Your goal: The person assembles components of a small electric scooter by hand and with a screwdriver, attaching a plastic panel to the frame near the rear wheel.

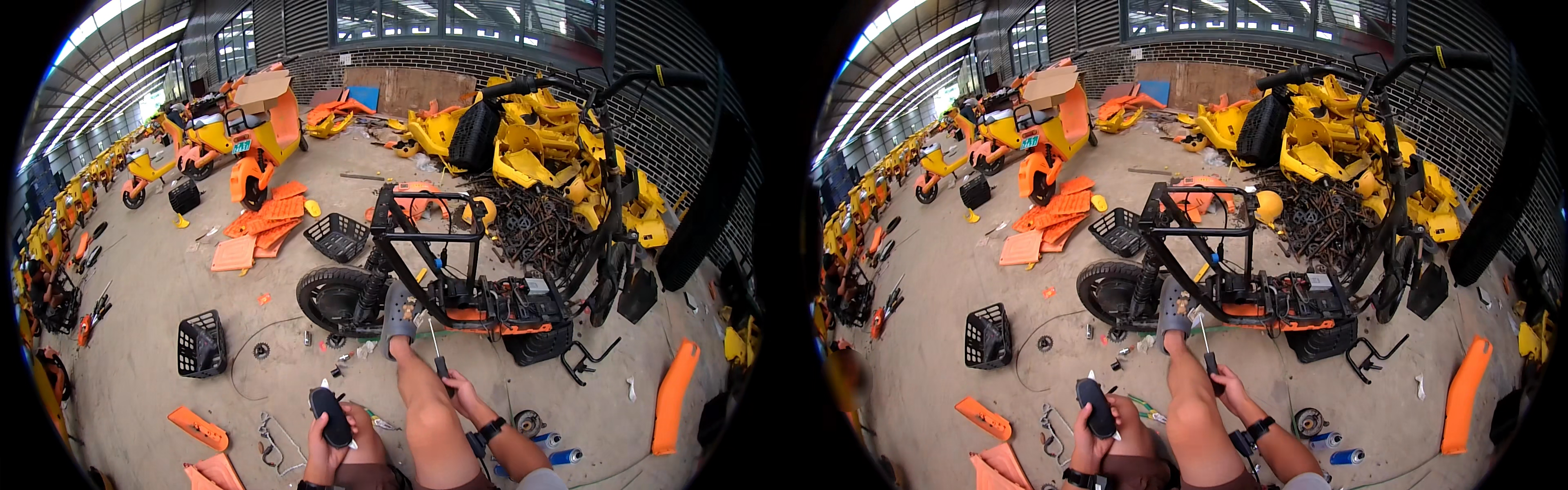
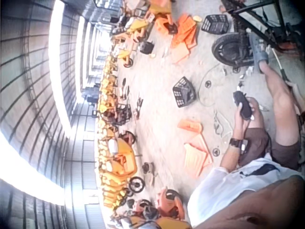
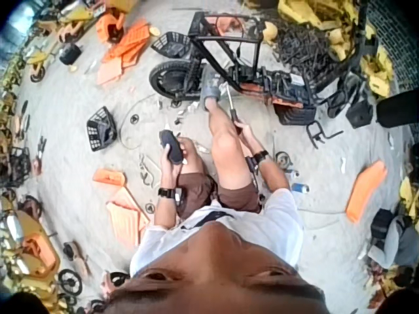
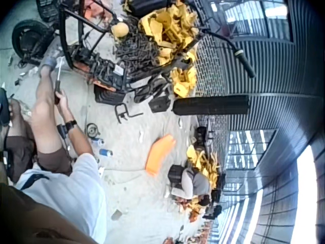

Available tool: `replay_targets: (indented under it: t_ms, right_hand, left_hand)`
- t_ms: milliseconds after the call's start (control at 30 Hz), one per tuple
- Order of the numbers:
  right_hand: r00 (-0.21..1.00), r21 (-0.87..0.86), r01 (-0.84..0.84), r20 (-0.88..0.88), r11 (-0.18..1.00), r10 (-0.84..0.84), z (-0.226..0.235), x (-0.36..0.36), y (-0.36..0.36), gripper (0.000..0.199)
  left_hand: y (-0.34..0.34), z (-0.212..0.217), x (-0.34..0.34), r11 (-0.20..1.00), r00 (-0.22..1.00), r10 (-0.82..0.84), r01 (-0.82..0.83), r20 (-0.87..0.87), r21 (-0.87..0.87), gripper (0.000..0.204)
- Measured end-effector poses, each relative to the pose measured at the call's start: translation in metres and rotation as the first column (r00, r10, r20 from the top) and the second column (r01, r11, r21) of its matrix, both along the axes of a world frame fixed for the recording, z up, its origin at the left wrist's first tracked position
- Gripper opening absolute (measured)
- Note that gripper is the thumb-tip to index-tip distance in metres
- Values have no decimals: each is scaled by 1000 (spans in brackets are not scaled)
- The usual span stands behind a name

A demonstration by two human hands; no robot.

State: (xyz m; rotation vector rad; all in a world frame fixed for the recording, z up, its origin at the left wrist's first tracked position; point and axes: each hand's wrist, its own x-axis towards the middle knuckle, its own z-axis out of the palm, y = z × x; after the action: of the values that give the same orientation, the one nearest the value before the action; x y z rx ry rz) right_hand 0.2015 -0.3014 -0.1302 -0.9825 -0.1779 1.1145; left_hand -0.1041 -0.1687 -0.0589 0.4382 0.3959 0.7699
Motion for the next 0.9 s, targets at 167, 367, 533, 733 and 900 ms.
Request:
replay_targets:
  t_ms: [167,367,533,733,900]
  right_hand:
    - [997,11,40,67,999,-41,-18,5,-16,21]
    - [998,97,44,29,994,-47,6,-9,-8,25]
    - [986,45,41,162,998,-48,14,-1,-15,26]
    - [959,13,78,273,997,-78,9,-8,4,29]
    - [939,-27,23,344,999,-12,14,-7,2,22]
  left_hand:
    - [1,-5,0,999,1000,-23,22,-13,-46,49]
    - [6,-3,-5,996,997,-64,61,-50,-63,51]
    - [-7,-14,10,986,989,-129,136,72,-99,54]
    - [-19,33,15,959,977,-111,154,184,-238,67]
    - [-33,33,11,979,973,-70,109,218,-172,68]
